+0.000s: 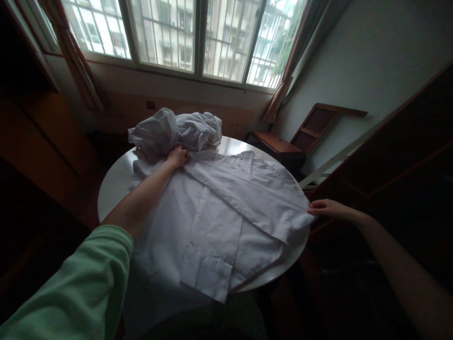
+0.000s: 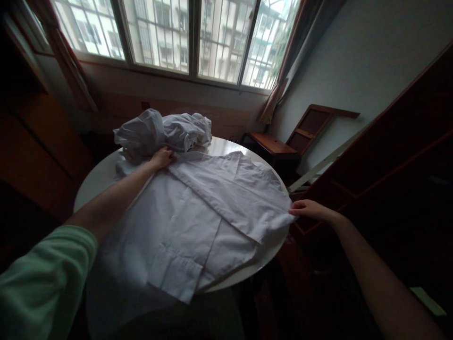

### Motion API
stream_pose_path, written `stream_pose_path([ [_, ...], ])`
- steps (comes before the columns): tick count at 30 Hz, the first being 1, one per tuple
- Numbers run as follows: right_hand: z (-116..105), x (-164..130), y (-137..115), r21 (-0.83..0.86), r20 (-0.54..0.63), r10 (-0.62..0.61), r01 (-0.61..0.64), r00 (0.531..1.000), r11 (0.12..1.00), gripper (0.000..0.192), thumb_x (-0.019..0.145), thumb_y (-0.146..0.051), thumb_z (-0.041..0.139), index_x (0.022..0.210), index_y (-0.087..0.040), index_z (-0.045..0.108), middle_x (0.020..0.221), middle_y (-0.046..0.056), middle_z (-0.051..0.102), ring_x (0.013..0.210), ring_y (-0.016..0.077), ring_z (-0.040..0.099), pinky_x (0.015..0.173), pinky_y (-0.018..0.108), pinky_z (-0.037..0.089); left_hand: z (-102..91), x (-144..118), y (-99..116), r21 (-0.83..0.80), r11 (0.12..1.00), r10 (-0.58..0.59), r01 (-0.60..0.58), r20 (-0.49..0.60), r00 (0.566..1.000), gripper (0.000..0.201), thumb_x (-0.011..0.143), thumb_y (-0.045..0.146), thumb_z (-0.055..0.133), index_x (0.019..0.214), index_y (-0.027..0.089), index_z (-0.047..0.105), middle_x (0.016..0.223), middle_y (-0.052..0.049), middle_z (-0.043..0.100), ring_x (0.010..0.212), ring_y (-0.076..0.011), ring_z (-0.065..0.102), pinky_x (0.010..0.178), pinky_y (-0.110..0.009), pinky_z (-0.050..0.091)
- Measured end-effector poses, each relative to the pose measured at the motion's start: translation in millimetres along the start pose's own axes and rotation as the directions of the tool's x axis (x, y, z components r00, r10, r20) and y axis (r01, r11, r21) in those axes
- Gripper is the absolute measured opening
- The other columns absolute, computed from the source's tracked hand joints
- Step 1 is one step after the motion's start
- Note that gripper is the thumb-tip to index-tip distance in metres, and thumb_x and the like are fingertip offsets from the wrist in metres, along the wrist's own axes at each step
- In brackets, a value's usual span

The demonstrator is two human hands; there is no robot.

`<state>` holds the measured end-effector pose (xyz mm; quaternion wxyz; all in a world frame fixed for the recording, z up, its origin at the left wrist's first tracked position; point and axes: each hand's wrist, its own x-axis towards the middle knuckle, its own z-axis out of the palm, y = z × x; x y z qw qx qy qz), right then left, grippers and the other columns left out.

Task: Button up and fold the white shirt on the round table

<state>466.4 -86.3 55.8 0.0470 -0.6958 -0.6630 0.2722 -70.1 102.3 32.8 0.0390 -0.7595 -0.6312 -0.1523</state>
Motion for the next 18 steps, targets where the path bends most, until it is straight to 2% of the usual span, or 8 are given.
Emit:
stream_pose_path([
  [3,6,-6,2,-0.019,-0.233,-0.11,0.108,0.966,0.994,0.042,0.051,-0.061,0.066,0.057,-0.019,0.064,0.08,0.01,0.061,0.081,0.0281,0.055,0.076,0.036,0.042,0.2,1,-2,-0.116,0.993,-0.028,0.009,-0.158,0.987,0.028,0.082,0.029,0.049,0.095,0.013,0.067,0.116,-0.015,0.056,0.113,-0.0274,0.049,0.096,-0.034,0.037],
  [5,10,-9,3,0.011,-0.301,-0.125,0.134,0.946,0.991,0.042,0.053,-0.06,0.066,0.062,-0.019,0.066,0.082,0.01,0.062,0.083,0.0284,0.056,0.079,0.036,0.041,2.1,4,2,-0.22,0.971,-0.133,0.09,-0.19,0.973,0.032,0.085,0.029,0.045,0.101,0.011,0.065,0.114,-0.015,0.059,0.11,-0.0253,0.052,0.094,-0.032,0.038],
  [7,15,-10,5,0.085,-0.279,-0.082,0.11,0.957,0.99,0.044,0.056,-0.062,0.066,0.069,-0.019,0.067,0.08,0.008,0.064,0.082,0.0282,0.057,0.08,0.036,0.041,4.5,8,5,-0.304,0.929,-0.255,0.211,-0.113,0.96,0.035,0.088,0.03,0.04,0.106,0.009,0.062,0.111,-0.016,0.062,0.104,-0.0235,0.057,0.088,-0.029,0.041],
  [9,19,-10,8,0.164,-0.233,-0.054,0.094,0.971,0.982,0.049,0.056,-0.065,0.065,0.071,-0.019,0.068,0.079,0.008,0.065,0.083,0.0281,0.057,0.08,0.035,0.041,7.6,11,4,-0.332,0.899,-0.312,0.287,-0.024,0.95,0.036,0.089,0.029,0.04,0.109,0.008,0.061,0.11,-0.016,0.064,0.1,-0.0233,0.059,0.082,-0.027,0.043],
  [14,26,-8,12,0.274,-0.222,-0.006,0.068,0.975,0.959,0.059,0.048,-0.074,0.064,0.065,-0.018,0.065,0.069,0.006,0.062,0.076,0.0259,0.055,0.075,0.034,0.042,15.7,7,-8,-0.319,0.898,-0.309,0.304,0.035,0.95,0.036,0.085,0.033,0.049,0.106,0.008,0.063,0.111,-0.018,0.065,0.102,-0.0266,0.06,0.08,-0.028,0.045],
  [18,28,-9,16,0.328,-0.235,0.007,0.072,0.972,0.942,0.055,0.051,-0.071,0.066,0.065,-0.018,0.064,0.069,0.005,0.06,0.074,0.0236,0.054,0.073,0.032,0.042,16.4,1,-15,-0.315,0.903,-0.292,0.292,0.046,0.955,0.035,0.084,0.031,0.05,0.108,0.01,0.064,0.113,-0.016,0.065,0.104,-0.0251,0.06,0.082,-0.027,0.045],
])
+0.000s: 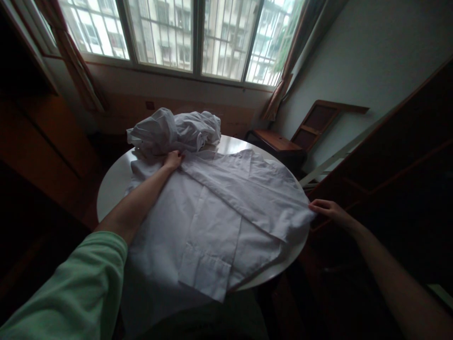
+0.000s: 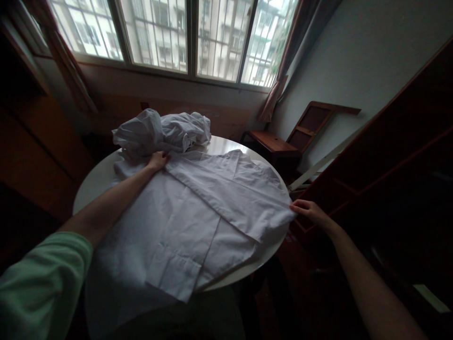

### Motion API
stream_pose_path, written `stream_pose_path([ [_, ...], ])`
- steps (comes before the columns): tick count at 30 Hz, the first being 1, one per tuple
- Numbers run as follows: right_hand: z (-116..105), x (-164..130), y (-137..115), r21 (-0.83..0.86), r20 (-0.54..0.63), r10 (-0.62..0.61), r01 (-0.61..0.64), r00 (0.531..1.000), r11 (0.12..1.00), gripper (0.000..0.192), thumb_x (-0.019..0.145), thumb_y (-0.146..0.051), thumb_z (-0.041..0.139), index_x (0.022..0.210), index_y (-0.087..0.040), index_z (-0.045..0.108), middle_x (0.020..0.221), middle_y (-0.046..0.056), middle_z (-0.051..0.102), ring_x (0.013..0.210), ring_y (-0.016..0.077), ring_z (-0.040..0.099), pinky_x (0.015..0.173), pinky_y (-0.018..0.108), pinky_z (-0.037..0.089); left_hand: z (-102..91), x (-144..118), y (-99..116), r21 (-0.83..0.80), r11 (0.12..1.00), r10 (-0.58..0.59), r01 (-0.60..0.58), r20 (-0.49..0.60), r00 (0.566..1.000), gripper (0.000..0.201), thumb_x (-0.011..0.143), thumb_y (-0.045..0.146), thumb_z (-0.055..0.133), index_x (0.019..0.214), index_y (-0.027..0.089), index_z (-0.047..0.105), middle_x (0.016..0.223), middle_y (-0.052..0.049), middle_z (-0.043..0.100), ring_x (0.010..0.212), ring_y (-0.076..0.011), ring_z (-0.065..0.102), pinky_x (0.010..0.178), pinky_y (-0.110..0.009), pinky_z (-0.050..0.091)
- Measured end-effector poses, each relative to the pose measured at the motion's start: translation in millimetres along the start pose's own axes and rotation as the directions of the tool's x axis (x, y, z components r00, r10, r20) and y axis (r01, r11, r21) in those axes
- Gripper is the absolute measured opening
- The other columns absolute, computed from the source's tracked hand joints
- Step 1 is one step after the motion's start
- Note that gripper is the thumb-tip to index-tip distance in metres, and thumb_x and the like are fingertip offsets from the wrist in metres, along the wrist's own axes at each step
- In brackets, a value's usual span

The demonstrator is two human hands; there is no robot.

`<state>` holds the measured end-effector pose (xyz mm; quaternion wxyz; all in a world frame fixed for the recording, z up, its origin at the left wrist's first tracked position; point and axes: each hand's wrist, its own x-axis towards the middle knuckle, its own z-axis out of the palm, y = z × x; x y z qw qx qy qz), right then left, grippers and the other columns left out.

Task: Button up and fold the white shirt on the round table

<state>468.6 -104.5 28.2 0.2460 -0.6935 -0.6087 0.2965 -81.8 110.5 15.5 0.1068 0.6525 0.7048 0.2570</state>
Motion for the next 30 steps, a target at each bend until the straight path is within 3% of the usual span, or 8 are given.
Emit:
stream_pose_path([
  [10,5,12,-8,-0.062,0.034,-0.018,0.02,0.999,0.998,0.057,0.051,-0.071,0.065,0.066,-0.016,0.063,0.067,0.004,0.057,0.068,0.0189,0.05,0.064,0.029,0.038,-6.0,-6,-9,-0.066,0.997,-0.033,0.027,-0.096,0.995,0.038,0.086,0.034,0.046,0.111,0.011,0.064,0.116,-0.016,0.063,0.109,-0.0257,0.058,0.089,-0.03,0.043],
  [22,-3,2,-9,-0.078,0.012,0.006,-0.005,1.0,0.997,0.069,0.041,-0.082,0.061,0.063,-0.017,0.062,0.065,0.004,0.059,0.071,0.0208,0.052,0.071,0.031,0.04,-7.2,-13,-5,0.078,0.996,-0.041,0.045,-0.06,0.997,0.04,0.085,0.038,0.046,0.109,0.013,0.066,0.113,-0.017,0.065,0.105,-0.0301,0.059,0.083,-0.033,0.045],
  [30,2,9,-14,-0.056,-0.004,-0.012,0.011,1.0,0.998,0.065,0.047,-0.08,0.06,0.06,-0.017,0.061,0.061,0.002,0.057,0.065,0.0181,0.051,0.064,0.028,0.04,-7.1,-7,-9,0.022,0.993,-0.111,0.113,-0.09,0.99,0.04,0.087,0.034,0.043,0.112,0.009,0.062,0.114,-0.018,0.063,0.105,-0.0279,0.058,0.082,-0.03,0.043],
])
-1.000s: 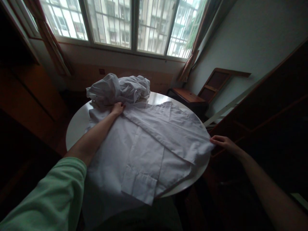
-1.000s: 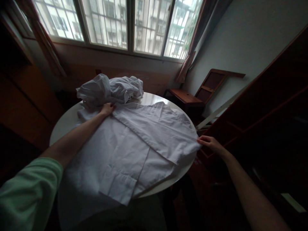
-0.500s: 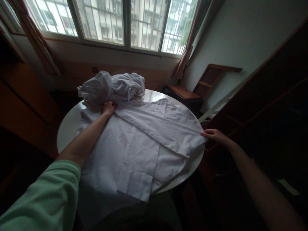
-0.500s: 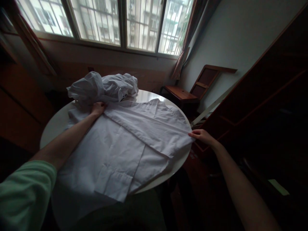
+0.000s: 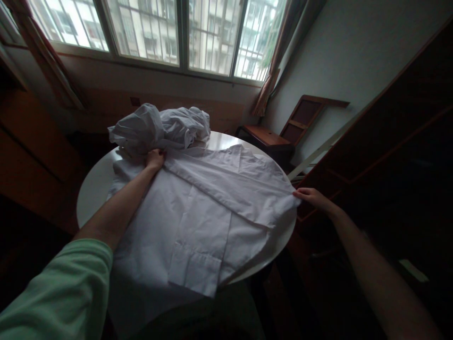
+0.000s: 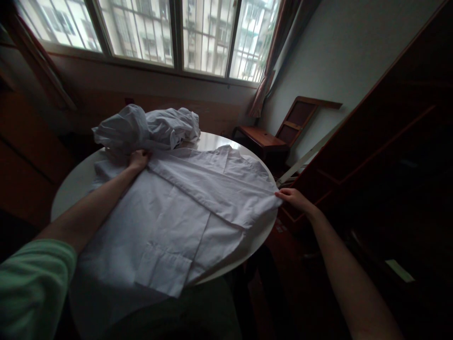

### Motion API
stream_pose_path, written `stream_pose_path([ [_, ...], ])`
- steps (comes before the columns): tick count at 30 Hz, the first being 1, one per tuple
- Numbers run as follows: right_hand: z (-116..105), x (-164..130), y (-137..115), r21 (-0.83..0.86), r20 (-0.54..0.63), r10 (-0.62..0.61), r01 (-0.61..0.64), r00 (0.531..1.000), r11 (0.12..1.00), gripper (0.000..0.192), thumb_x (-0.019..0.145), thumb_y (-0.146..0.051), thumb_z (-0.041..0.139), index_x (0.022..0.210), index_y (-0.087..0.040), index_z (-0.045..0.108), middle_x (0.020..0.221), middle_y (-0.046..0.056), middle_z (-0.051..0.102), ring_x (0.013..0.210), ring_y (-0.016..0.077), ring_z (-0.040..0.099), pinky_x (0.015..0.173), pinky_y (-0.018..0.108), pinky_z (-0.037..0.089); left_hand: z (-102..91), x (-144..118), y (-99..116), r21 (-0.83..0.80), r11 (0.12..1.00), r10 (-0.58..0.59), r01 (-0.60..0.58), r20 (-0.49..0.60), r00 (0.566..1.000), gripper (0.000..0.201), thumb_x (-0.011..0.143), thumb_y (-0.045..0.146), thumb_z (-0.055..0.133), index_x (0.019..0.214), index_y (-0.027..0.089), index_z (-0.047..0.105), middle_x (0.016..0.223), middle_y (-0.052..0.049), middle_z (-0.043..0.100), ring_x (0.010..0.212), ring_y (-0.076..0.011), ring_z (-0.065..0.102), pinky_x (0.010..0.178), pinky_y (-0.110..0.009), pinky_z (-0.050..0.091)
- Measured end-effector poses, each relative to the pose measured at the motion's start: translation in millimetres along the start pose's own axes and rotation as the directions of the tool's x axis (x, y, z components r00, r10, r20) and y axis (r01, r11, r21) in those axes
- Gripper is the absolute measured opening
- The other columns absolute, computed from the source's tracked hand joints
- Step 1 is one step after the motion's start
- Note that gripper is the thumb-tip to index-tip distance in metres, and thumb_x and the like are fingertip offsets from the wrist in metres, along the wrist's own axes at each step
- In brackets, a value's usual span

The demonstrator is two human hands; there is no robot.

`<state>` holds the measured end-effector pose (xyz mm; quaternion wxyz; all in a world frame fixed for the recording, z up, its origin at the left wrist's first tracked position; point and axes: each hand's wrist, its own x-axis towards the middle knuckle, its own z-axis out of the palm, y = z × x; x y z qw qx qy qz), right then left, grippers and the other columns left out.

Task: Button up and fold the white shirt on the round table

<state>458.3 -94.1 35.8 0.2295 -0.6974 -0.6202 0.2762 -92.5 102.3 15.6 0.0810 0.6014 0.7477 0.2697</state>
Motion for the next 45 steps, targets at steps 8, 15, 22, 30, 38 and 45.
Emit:
stream_pose_path([
  [8,-12,7,10,0.037,0.071,-0.001,-0.002,0.998,0.999,0.061,0.05,-0.073,0.066,0.071,-0.015,0.066,0.077,0.007,0.065,0.083,0.0252,0.055,0.081,0.033,0.041,-7.7,-7,-1,0.013,0.999,-0.048,0.048,-0.029,0.998,0.035,0.09,0.022,0.035,0.109,0.001,0.057,0.116,-0.02,0.061,0.1,-0.0245,0.057,0.079,-0.03,0.04],
  [15,-11,5,17,0.13,-0.015,0.009,-0.007,1.0,0.991,0.059,0.045,-0.069,0.071,0.071,-0.016,0.065,0.082,0.008,0.066,0.088,0.0262,0.056,0.086,0.034,0.041,-8.5,-12,-5,0.065,0.996,-0.065,0.066,-0.006,0.998,0.031,0.086,0.02,0.044,0.107,0.0,0.056,0.113,-0.023,0.061,0.103,-0.0285,0.058,0.083,-0.037,0.043],
  [22,2,15,26,0.149,-0.114,0.029,-0.012,0.993,0.989,0.053,0.043,-0.069,0.069,0.058,-0.018,0.064,0.066,0.004,0.064,0.076,0.0244,0.058,0.079,0.037,0.045,-7.7,-11,-4,0.076,0.992,-0.101,0.105,-0.062,0.993,0.035,0.087,0.021,0.039,0.111,0.003,0.059,0.114,-0.025,0.061,0.105,-0.0316,0.059,0.081,-0.039,0.045],
  [30,8,11,21,0.324,-0.182,0.112,-0.048,0.977,0.945,0.037,0.063,-0.056,0.063,0.066,-0.02,0.069,0.082,0.006,0.072,0.089,0.0268,0.064,0.089,0.041,0.045,-6.8,-9,-6,0.069,0.993,-0.091,0.095,-0.053,0.994,0.037,0.087,0.021,0.039,0.11,0.001,0.06,0.113,-0.025,0.061,0.103,-0.0305,0.059,0.079,-0.037,0.045],
  [38,18,5,22,0.445,-0.197,0.176,-0.072,0.964,0.893,0.03,0.047,-0.043,0.077,0.063,-0.02,0.068,0.074,0.004,0.071,0.083,0.025,0.065,0.086,0.039,0.047,-7.5,-8,-8,0.056,0.996,-0.065,0.066,-0.031,0.997,0.037,0.086,0.022,0.043,0.111,0.002,0.06,0.114,-0.024,0.061,0.104,-0.0303,0.059,0.079,-0.035,0.044],
  [45,20,2,15,0.253,-0.307,0.112,-0.032,0.945,0.967,0.027,0.06,-0.045,0.068,0.064,-0.019,0.064,0.069,0.005,0.067,0.078,0.0244,0.063,0.079,0.04,0.048,-8.5,-8,-7,0.048,0.996,-0.069,0.07,-0.017,0.997,0.038,0.085,0.029,0.047,0.111,0.004,0.061,0.115,-0.022,0.062,0.103,-0.029,0.059,0.078,-0.034,0.044],
])
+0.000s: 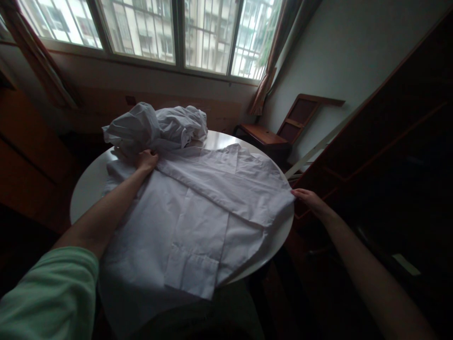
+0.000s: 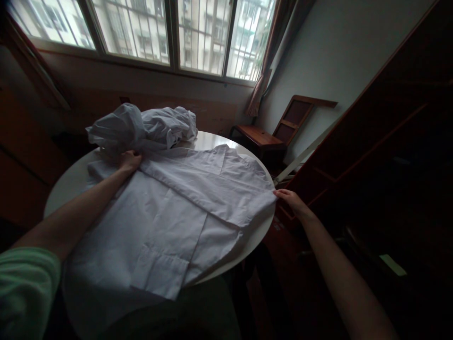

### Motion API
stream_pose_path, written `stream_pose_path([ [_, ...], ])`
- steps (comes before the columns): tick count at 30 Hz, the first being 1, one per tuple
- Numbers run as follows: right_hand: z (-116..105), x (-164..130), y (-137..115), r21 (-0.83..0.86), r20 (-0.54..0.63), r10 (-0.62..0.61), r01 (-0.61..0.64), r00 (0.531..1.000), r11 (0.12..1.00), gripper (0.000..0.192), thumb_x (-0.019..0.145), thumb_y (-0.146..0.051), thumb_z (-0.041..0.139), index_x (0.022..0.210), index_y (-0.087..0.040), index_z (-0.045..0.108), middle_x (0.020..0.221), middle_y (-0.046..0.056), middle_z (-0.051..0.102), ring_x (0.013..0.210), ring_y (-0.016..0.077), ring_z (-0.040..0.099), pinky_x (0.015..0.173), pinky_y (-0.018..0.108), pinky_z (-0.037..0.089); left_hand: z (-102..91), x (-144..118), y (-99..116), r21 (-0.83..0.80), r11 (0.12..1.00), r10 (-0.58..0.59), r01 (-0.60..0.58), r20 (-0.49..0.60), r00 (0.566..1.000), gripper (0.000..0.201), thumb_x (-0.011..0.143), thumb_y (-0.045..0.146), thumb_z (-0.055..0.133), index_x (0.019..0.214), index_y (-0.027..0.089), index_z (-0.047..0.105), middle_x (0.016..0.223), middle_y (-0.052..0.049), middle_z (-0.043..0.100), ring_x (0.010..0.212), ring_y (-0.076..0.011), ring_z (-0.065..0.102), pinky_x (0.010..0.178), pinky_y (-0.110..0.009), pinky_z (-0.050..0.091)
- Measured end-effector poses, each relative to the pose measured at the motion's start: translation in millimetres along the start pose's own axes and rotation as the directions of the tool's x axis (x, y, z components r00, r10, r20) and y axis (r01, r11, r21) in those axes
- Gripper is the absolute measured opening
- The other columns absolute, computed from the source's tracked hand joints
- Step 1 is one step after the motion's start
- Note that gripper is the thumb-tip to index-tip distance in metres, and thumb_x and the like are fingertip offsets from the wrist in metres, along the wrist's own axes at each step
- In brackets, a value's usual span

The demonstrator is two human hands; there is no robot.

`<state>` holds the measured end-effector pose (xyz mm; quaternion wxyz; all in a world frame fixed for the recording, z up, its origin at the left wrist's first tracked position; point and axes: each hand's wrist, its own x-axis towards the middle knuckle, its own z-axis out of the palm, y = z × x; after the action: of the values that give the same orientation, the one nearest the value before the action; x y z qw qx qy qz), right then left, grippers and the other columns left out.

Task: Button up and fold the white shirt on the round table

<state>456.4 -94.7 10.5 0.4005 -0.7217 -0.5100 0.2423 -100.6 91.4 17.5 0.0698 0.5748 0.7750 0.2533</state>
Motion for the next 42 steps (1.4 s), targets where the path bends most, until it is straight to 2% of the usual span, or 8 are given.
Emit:
stream_pose_path([
  [2,6,-8,-7,-0.151,-0.129,-0.153,0.134,0.98,0.98,0.025,0.061,-0.043,0.066,0.066,-0.019,0.062,0.076,0.007,0.066,0.083,0.0258,0.061,0.081,0.042,0.046,0.7,1,0,-0.004,1.0,0.0,0.0,0.007,1.0,0.039,0.084,0.03,0.048,0.111,0.004,0.061,0.115,-0.022,0.062,0.103,-0.029,0.06,0.077,-0.034,0.044],
  [4,15,-22,-16,-0.308,-0.205,-0.369,0.298,0.906,0.903,0.023,0.065,-0.04,0.062,0.072,-0.019,0.061,0.089,0.01,0.065,0.091,0.0269,0.058,0.086,0.043,0.044,1.3,1,0,-0.005,1.0,0.001,-0.001,0.014,1.0,0.038,0.083,0.029,0.049,0.11,0.004,0.061,0.114,-0.022,0.062,0.104,-0.0287,0.059,0.078,-0.033,0.044],
  [7,31,-53,-30,-0.481,-0.161,-0.557,0.428,0.815,0.765,0.017,0.073,-0.035,0.054,0.076,-0.019,0.059,0.091,0.011,0.063,0.09,0.0264,0.057,0.085,0.042,0.044,1.4,1,-1,-0.005,1.0,0.001,-0.001,0.014,1.0,0.037,0.083,0.027,0.049,0.111,0.005,0.06,0.115,-0.021,0.062,0.106,-0.0283,0.059,0.079,-0.033,0.044],
  [12,45,-92,-41,-0.568,-0.157,-0.569,0.398,0.807,0.721,0.015,0.078,-0.031,0.047,0.072,-0.02,0.055,0.076,0.008,0.059,0.075,0.0239,0.056,0.072,0.038,0.046,-0.2,-2,1,-0.021,1.0,-0.004,0.004,0.012,1.0,0.038,0.086,0.026,0.045,0.114,0.004,0.058,0.117,-0.023,0.06,0.107,-0.0299,0.058,0.08,-0.035,0.044],
  [24,46,-108,-31,-0.43,-0.186,-0.509,0.396,0.84,0.811,0.028,0.083,-0.035,0.043,0.091,-0.018,0.064,0.099,0.011,0.067,0.094,0.0252,0.061,0.086,0.041,0.046,-7.1,5,-9,-0.1,0.995,0.024,-0.018,0.066,0.998,0.038,0.085,0.025,0.05,0.114,0.005,0.06,0.118,-0.017,0.062,0.106,-0.023,0.058,0.08,-0.027,0.042],
  [33,74,-129,-26,-0.669,-0.009,-0.546,0.401,0.838,0.626,0.038,0.088,-0.036,0.04,0.11,-0.015,0.063,0.118,0.016,0.063,0.114,0.0295,0.055,0.094,0.049,0.042,-6.0,0,-6,-0.082,0.997,0.019,-0.016,0.032,0.999,0.038,0.085,0.026,0.051,0.114,0.004,0.06,0.119,-0.019,0.061,0.108,-0.0264,0.057,0.085,-0.032,0.042],
  [39,70,-142,-44,-0.499,0.265,-0.641,0.671,0.721,0.548,0.034,0.09,-0.036,0.043,0.113,-0.018,0.06,0.121,0.012,0.061,0.115,0.0247,0.054,0.097,0.045,0.042,-7.4,-2,-5,-0.085,0.996,0.037,-0.035,0.019,0.999,0.036,0.085,0.024,0.05,0.113,0.004,0.062,0.117,-0.018,0.062,0.108,-0.0273,0.057,0.084,-0.032,0.043],
  [42,70,-151,-51,-0.454,0.241,-0.679,0.699,0.694,0.553,0.032,0.085,-0.042,0.052,0.107,-0.02,0.061,0.116,0.012,0.063,0.11,0.026,0.056,0.094,0.045,0.044,-8.3,-2,-4,-0.088,0.995,0.038,-0.037,0.007,0.999,0.036,0.085,0.024,0.051,0.113,0.005,0.062,0.117,-0.017,0.063,0.109,-0.0262,0.057,0.086,-0.032,0.042],
])
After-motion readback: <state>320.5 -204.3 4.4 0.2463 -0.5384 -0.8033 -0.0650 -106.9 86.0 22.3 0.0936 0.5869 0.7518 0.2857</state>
